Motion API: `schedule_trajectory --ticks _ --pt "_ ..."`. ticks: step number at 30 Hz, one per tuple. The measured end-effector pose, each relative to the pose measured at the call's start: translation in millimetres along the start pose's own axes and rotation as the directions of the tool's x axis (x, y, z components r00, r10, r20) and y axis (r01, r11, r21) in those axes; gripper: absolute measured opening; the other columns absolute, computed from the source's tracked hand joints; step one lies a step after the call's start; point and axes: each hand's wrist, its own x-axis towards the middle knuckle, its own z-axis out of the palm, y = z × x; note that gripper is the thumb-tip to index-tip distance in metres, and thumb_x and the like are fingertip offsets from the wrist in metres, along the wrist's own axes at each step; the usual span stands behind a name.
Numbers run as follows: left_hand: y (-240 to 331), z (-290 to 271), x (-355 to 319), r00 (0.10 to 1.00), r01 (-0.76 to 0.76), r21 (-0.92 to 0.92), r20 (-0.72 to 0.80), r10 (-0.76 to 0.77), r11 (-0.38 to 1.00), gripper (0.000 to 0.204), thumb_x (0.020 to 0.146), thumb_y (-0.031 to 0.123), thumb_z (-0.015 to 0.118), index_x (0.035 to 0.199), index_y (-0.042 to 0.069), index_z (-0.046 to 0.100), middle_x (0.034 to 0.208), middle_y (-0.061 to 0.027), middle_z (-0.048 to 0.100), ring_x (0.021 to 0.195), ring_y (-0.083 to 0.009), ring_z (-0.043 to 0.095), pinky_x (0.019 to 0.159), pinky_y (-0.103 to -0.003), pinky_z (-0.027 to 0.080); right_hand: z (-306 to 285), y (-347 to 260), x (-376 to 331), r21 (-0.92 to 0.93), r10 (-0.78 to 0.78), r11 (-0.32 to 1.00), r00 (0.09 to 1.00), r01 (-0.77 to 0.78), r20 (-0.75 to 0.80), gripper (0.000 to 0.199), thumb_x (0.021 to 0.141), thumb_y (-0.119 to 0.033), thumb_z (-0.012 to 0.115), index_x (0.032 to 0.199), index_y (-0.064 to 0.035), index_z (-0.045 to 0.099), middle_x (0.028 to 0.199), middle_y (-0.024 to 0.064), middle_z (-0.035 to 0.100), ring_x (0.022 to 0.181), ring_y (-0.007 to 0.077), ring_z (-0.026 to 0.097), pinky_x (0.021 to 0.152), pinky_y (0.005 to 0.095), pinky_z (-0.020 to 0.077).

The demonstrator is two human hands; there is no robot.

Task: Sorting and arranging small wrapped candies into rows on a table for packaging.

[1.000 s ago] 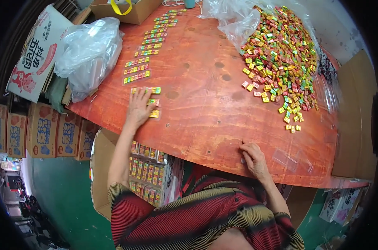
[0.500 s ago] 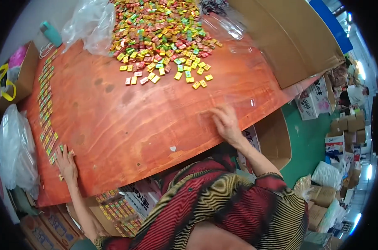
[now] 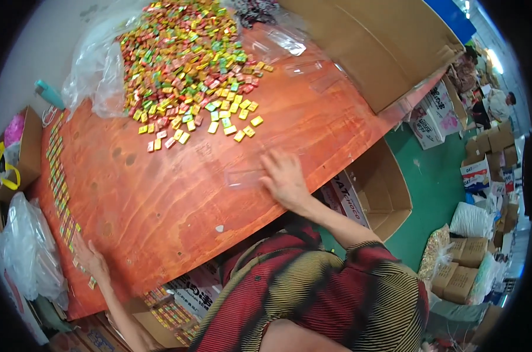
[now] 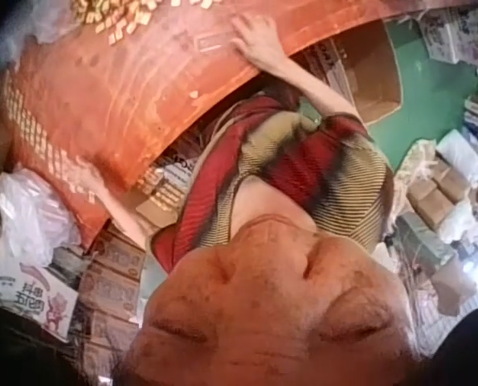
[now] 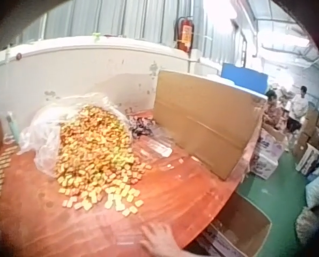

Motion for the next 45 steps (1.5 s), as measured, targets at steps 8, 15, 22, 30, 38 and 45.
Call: schedule_trajectory --ticks 8,15,22,30,38,45 --pt "259.3 -75.7 -4.2 0.837 -0.33 -0.555 0.202 0.508 0.764 0.05 0.083 0.025 0.048 0.128 0.006 0.038 0.135 -0.0166 0.032 0.128 -0.0341 0.024 0.103 -0.049 0.017 -29.7 161.0 97.7 -0.415 -0.026 0.903 0.951 -0.11 -0.309 0.039 0.075 -0.006 0.05 0.113 -0.008 0.051 0.123 0.0131 0.044 0.111 0.0324 0.042 0.09 0.0453 0.0343" --pt "331.1 -61.8 -10.2 0.774 -0.378 -0.629 0.187 0.604 0.68 0.043 0.08 0.023 0.054 0.12 0.008 0.046 0.13 -0.0175 0.036 0.122 -0.0373 0.03 0.099 -0.054 0.02 -23.3 202.4 115.2 -0.373 0.086 0.922 0.994 -0.107 -0.074 0.019 0.075 -0.015 0.053 0.094 -0.012 0.057 0.093 0.0066 0.055 0.087 0.0247 0.05 0.073 0.0402 0.0385" --pt "314.5 -61.1 -14.4 0.853 -0.365 -0.582 0.102 0.511 0.727 0.019 0.077 0.01 0.057 0.095 0.003 0.054 0.122 -0.0192 0.043 0.115 -0.0366 0.039 0.096 -0.051 0.027 -9.4 139.3 63.4 -0.244 -0.325 0.924 0.94 0.293 -0.103 0.015 0.071 -0.017 0.054 0.085 -0.012 0.057 0.078 0.0064 0.052 0.078 0.0236 0.05 0.067 0.0389 0.0375" --pt "296.7 -57.0 -23.0 0.904 -0.2 -0.674 0.153 0.399 0.711 0.016 0.078 0.006 0.055 0.091 -0.002 0.051 0.12 -0.0241 0.042 0.111 -0.0376 0.041 0.093 -0.043 0.034 6.3 126.7 82.1 0.063 -0.214 0.976 0.974 0.209 0.077 0.021 0.066 -0.016 0.062 0.081 -0.0034 0.055 0.087 0.0125 0.053 0.088 0.0305 0.05 0.072 0.0417 0.0382" --pt "294.9 -44.3 -22.6 0.908 -0.271 -0.585 0.108 0.404 0.765 0.018 0.079 0.005 0.054 0.093 -0.004 0.049 0.119 -0.0243 0.043 0.109 -0.038 0.043 0.092 -0.042 0.036 -5.8 132.2 88.5 -0.095 -0.074 0.992 0.995 0.08 0.07 0.035 0.059 -0.016 0.07 0.087 -0.0037 0.052 0.086 0.0118 0.052 0.084 0.0281 0.05 0.073 0.039 0.0382" --pt "290.6 -42.2 -27.6 0.925 -0.248 -0.606 0.085 0.371 0.756 0.02 0.078 0.004 0.055 0.094 -0.005 0.048 0.119 -0.0243 0.043 0.11 -0.038 0.042 0.092 -0.042 0.036 12.1 142.2 96.8 -0.085 -0.245 0.969 0.933 0.23 -0.263 0.02 0.073 -0.019 0.055 0.088 -0.0061 0.051 0.079 0.008 0.051 0.082 0.0261 0.05 0.072 0.0375 0.0394"
